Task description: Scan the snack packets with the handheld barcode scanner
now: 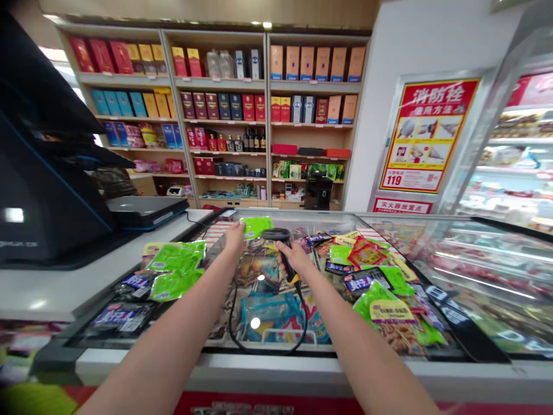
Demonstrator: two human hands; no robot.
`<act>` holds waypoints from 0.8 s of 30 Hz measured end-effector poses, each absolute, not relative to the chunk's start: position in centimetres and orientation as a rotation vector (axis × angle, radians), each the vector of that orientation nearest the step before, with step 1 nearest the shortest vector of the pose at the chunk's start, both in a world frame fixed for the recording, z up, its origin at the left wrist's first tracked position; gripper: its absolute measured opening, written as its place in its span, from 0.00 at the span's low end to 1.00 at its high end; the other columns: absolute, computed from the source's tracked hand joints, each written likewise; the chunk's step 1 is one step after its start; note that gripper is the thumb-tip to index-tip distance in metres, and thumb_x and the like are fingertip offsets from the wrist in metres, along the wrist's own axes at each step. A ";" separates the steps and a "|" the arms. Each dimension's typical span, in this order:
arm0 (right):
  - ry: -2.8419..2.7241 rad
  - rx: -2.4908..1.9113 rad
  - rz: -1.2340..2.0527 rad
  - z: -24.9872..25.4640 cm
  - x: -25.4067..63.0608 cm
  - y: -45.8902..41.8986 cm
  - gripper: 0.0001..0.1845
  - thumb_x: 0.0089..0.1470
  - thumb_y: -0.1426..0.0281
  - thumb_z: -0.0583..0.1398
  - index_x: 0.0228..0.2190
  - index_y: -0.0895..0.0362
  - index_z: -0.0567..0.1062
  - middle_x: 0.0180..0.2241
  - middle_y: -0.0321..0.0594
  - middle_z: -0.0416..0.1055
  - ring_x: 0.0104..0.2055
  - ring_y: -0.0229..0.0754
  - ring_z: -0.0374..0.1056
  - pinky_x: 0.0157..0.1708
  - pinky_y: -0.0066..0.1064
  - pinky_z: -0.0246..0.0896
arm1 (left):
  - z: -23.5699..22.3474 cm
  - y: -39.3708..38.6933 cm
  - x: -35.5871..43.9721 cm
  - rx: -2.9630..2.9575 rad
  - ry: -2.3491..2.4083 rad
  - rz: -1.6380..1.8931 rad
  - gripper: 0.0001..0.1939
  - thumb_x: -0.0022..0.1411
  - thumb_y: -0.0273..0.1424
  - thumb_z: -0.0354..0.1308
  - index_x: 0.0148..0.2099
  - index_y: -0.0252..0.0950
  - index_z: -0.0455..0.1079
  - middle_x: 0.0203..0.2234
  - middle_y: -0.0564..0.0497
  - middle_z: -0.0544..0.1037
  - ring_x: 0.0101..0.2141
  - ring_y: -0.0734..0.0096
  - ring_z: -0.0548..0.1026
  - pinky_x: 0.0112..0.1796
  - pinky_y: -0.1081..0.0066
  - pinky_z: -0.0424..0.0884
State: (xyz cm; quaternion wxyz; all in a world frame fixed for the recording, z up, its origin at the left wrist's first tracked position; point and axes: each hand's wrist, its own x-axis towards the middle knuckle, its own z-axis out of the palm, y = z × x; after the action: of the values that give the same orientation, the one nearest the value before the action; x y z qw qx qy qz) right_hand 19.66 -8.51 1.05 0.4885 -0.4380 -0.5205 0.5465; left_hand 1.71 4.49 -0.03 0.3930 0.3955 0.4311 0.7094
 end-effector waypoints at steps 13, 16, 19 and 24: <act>-1.445 -0.891 1.574 0.8 2.5 -7.2 0.18 0.52 0.55 0.60 0.29 0.56 0.63 0.14 0.27 0.64 0.12 0.32 0.59 0.12 0.23 0.56 | 0.9 -1.2 -17.2 1.251 1.908 1.792 0.09 0.53 0.34 0.51 0.28 0.35 0.70 0.23 0.48 0.75 0.32 0.62 0.73 0.35 0.67 0.68; -1.458 -0.879 1.584 0.7 1.3 -7.4 0.20 0.50 0.53 0.61 0.27 0.57 0.64 0.13 0.27 0.63 0.12 0.31 0.58 0.11 0.23 0.57 | 1.3 -1.9 -18.2 1.401 2.016 1.772 0.12 0.53 0.30 0.52 0.39 0.34 0.72 0.33 0.43 0.78 0.40 0.56 0.74 0.44 0.61 0.68; -1.445 -0.877 1.585 0.7 1.5 -7.4 0.21 0.49 0.52 0.61 0.28 0.57 0.65 0.14 0.27 0.64 0.11 0.31 0.58 0.10 0.23 0.56 | 1.6 -2.1 -17.8 1.509 2.035 1.876 0.21 0.52 0.26 0.52 0.50 0.35 0.68 0.47 0.40 0.74 0.50 0.55 0.70 0.53 0.57 0.62; -1.370 -0.917 1.537 0.7 3.9 -7.0 0.21 0.48 0.53 0.62 0.32 0.55 0.64 0.14 0.26 0.64 0.11 0.31 0.59 0.11 0.22 0.56 | 1.9 -1.7 -15.1 1.648 1.963 1.972 0.21 0.54 0.28 0.53 0.52 0.33 0.65 0.56 0.38 0.64 0.59 0.55 0.59 0.60 0.55 0.54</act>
State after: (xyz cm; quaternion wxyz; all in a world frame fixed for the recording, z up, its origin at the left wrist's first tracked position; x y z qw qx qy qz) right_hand 3.94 -6.98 0.70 0.4294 -0.3676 -0.5491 0.6157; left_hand -15.07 -1.72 1.92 -0.0458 0.5091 0.6063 0.6092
